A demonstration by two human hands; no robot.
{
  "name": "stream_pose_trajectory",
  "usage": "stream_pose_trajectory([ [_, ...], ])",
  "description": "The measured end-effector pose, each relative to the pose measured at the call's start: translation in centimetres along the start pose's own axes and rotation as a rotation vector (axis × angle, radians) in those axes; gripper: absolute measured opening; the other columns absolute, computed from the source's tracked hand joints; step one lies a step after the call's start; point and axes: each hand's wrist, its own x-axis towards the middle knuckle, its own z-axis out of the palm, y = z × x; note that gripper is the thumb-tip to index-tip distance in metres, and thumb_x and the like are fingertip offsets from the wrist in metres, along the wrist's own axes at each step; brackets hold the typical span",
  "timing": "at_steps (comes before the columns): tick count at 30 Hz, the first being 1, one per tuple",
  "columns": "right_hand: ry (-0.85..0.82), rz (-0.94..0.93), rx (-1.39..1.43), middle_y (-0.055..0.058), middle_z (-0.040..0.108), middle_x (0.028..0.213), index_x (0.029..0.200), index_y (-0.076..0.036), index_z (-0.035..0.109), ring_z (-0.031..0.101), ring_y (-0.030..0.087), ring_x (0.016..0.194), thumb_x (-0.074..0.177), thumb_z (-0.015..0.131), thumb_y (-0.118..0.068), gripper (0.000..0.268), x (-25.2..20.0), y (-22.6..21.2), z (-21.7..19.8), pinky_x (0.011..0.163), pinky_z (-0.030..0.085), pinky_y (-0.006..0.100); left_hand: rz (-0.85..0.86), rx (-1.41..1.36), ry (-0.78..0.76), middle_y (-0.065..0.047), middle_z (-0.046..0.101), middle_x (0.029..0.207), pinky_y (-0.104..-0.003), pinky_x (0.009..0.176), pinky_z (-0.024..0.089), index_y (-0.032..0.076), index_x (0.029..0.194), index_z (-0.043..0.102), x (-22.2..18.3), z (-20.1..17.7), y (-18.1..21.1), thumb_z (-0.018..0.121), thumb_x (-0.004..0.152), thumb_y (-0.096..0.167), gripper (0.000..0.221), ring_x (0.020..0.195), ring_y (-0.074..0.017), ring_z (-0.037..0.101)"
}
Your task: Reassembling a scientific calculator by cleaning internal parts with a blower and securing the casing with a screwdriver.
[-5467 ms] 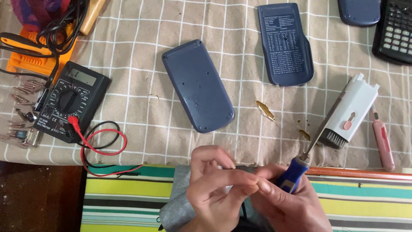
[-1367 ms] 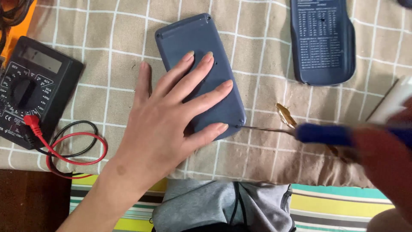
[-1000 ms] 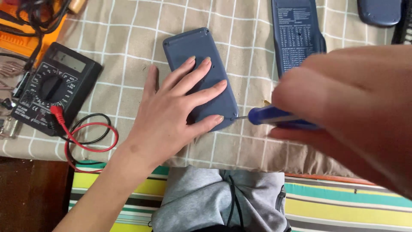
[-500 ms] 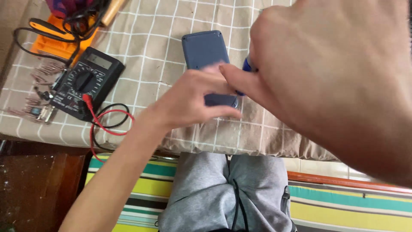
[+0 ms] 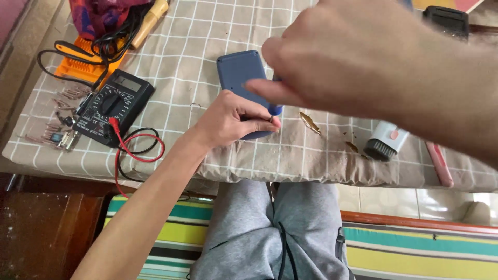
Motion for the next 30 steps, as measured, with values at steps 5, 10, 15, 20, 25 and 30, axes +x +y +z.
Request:
stream_pose_trajectory([
  [5,0.16,-0.026,-0.117,0.002,0.064,0.107,0.129,-0.015,0.047,0.078,0.027,0.087,0.098,0.052,-0.067,0.061,-0.5,-0.3,1.1,0.047,0.062,0.044,-0.002,0.019,-0.004,-0.005,0.081,0.092,-0.019,0.088,0.064,0.006,0.096,0.081,0.2,-0.1,0.1,0.081,0.087,0.01,0.01,0.088,-0.0098,0.079],
  [10,-0.024,-0.062,0.074,0.006,0.072,0.093,0.106,-0.017,0.053,0.075,0.041,0.082,0.102,0.055,-0.063,0.046,0.2,0.7,-0.2,0.063,0.057,0.052,-0.035,0.049,-0.019,-0.005,0.082,0.095,-0.02,0.089,0.062,0.008,0.096,0.082,0.3,-0.1,0.5,0.081,0.086,0.011,0.01,0.094,-0.0098,0.078],
  [15,-0.026,0.023,-0.244,0.001,0.078,0.08,0.091,-0.024,0.07,0.079,0.027,0.076,0.114,0.03,-0.071,0.066,-0.6,-0.4,0.4,0.057,0.054,0.037,-0.005,0.071,-0.04,-0.005,0.082,0.095,-0.019,0.089,0.062,0.008,0.099,0.082,0.4,0.0,0.2,0.081,0.086,0.01,0.013,0.093,-0.0093,0.078],
  [20,-0.039,-0.078,0.039,0.003,0.05,0.116,0.133,-0.028,0.038,0.078,0.035,0.076,0.091,0.067,-0.051,0.056,-1.0,0.2,0.0,0.046,0.061,0.051,-0.114,0.031,-0.031,-0.004,0.082,0.095,-0.019,0.089,0.062,0.01,0.098,0.082,0.4,-0.1,0.6,0.081,0.086,0.014,0.013,0.093,-0.0081,0.078],
  [25,-0.038,-0.201,0.054,-0.005,0.064,0.094,0.105,-0.024,0.05,0.073,0.034,0.079,0.099,0.06,-0.052,0.03,-0.2,0.5,0.6,0.061,0.057,0.052,-0.004,0.09,-0.052,-0.003,0.082,0.093,-0.018,0.08,0.06,0.01,0.098,0.082,0.2,-0.2,0.3,0.081,0.087,0.011,0.011,0.088,-0.0077,0.078],
  [30,-0.024,-0.182,0.002,0.005,0.074,0.081,0.101,-0.02,0.054,0.072,0.043,0.079,0.098,0.061,-0.061,0.042,0.1,-1.1,-0.1,0.063,0.055,0.052,0.025,0.178,-0.056,0.003,0.082,0.09,-0.016,0.065,0.045,0.016,0.095,0.083,-0.1,-0.2,-0.8,0.082,0.088,0.02,0.008,0.075,0.0058,0.062],
])
